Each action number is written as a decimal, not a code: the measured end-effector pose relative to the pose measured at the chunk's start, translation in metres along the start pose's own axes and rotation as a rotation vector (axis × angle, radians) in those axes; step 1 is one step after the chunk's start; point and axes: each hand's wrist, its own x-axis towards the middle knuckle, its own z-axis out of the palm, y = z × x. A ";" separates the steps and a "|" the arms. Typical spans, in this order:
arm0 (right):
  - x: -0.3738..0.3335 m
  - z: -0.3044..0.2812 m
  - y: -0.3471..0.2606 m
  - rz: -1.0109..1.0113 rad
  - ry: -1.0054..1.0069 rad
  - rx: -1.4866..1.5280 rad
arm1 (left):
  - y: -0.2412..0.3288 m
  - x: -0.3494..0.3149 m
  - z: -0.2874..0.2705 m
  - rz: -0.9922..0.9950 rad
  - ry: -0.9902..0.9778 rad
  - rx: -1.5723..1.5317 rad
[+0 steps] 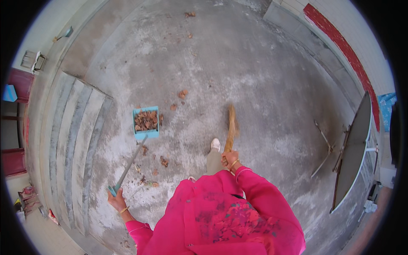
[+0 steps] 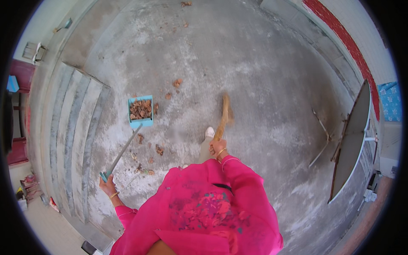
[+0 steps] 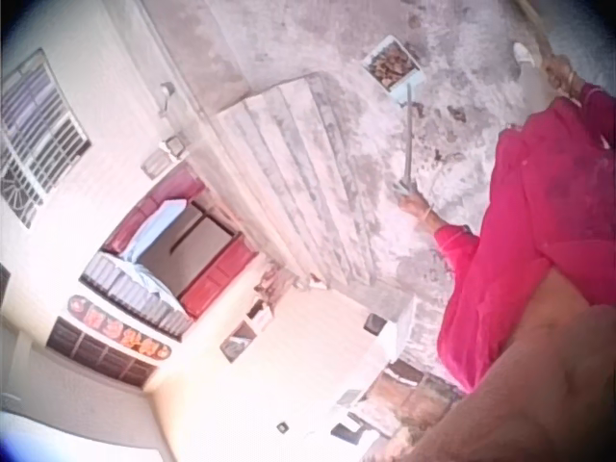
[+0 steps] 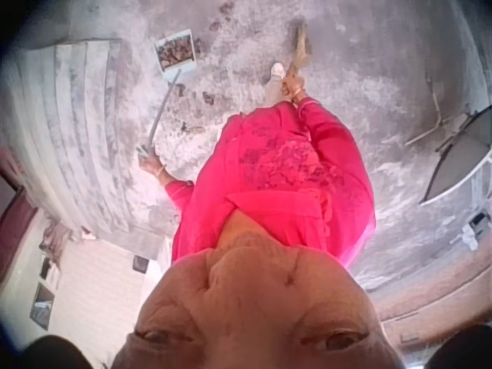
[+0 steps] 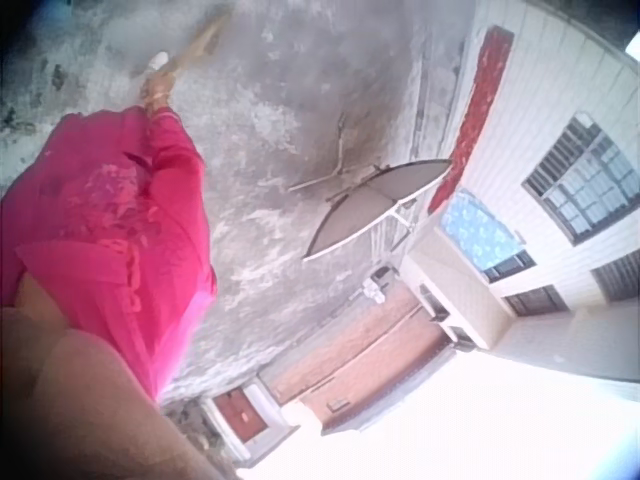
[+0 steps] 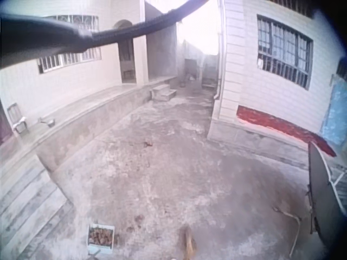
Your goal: The person sweeps dry leaves and debris on a concrete rooftop terrace using a traditional broom and a dustpan. They gather the leaves into piles and sweep them into the dustpan, moving across the area to collect scattered debris.
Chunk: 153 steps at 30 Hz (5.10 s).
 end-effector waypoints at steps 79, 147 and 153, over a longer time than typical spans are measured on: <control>0.410 0.188 -1.093 -0.091 -0.039 -0.071 | 0.730 0.532 0.786 0.236 -0.038 0.082; 1.078 0.364 -2.383 -0.669 0.294 -1.144 | 1.685 0.888 1.675 -0.239 0.036 0.114; 1.016 0.450 -2.411 -0.018 -0.424 -0.807 | 1.706 0.906 1.692 -0.284 0.132 0.102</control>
